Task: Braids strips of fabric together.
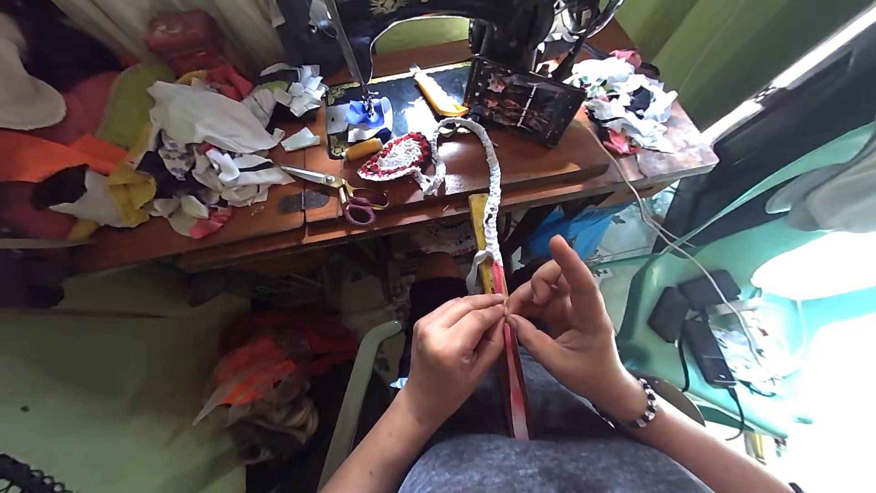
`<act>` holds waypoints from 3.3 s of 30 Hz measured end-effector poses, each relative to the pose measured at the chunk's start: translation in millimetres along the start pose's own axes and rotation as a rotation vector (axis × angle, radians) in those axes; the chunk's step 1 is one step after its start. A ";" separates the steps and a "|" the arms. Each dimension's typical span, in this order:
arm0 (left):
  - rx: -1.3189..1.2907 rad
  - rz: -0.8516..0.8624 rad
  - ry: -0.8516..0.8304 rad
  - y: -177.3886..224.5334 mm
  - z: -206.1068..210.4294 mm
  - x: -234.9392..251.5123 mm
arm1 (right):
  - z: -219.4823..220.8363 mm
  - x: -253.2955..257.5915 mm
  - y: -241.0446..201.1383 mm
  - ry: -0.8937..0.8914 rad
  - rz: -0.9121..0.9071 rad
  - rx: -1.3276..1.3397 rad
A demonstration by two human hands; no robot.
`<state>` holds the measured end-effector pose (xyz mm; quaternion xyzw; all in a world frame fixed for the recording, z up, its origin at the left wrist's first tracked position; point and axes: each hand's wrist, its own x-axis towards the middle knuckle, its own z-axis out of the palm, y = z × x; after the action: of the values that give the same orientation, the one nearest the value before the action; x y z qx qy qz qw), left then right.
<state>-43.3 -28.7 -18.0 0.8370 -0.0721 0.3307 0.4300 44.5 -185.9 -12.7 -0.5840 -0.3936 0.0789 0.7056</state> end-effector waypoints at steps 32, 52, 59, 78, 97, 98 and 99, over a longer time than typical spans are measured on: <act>0.086 -0.006 0.005 2.4 3.6 -1.6 | 6.2 -3.0 3.5 0.037 -0.012 -0.155; -0.197 -0.080 0.044 3.6 -0.8 6.3 | 6.0 -5.4 -2.0 0.022 -0.060 -0.021; -0.298 -0.114 0.116 4.7 5.1 6.3 | 10.0 -6.0 -1.7 0.065 -0.101 0.038; -0.625 -0.271 0.164 5.8 4.0 10.2 | 3.4 10.3 -2.8 0.094 0.199 0.572; -0.349 -0.149 0.101 8.3 2.4 11.1 | -2.0 14.5 5.2 0.052 0.291 0.713; -0.349 -0.148 0.098 8.0 2.2 11.0 | -2.0 14.4 4.8 0.052 0.283 0.696; -0.350 -0.146 0.096 7.7 1.9 11.0 | -2.1 14.4 4.4 0.050 0.275 0.675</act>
<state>-37.0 -33.1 -6.8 0.7357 -0.0470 0.3202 0.5950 57.2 -177.9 -9.9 -0.3677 -0.2456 0.2842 0.8507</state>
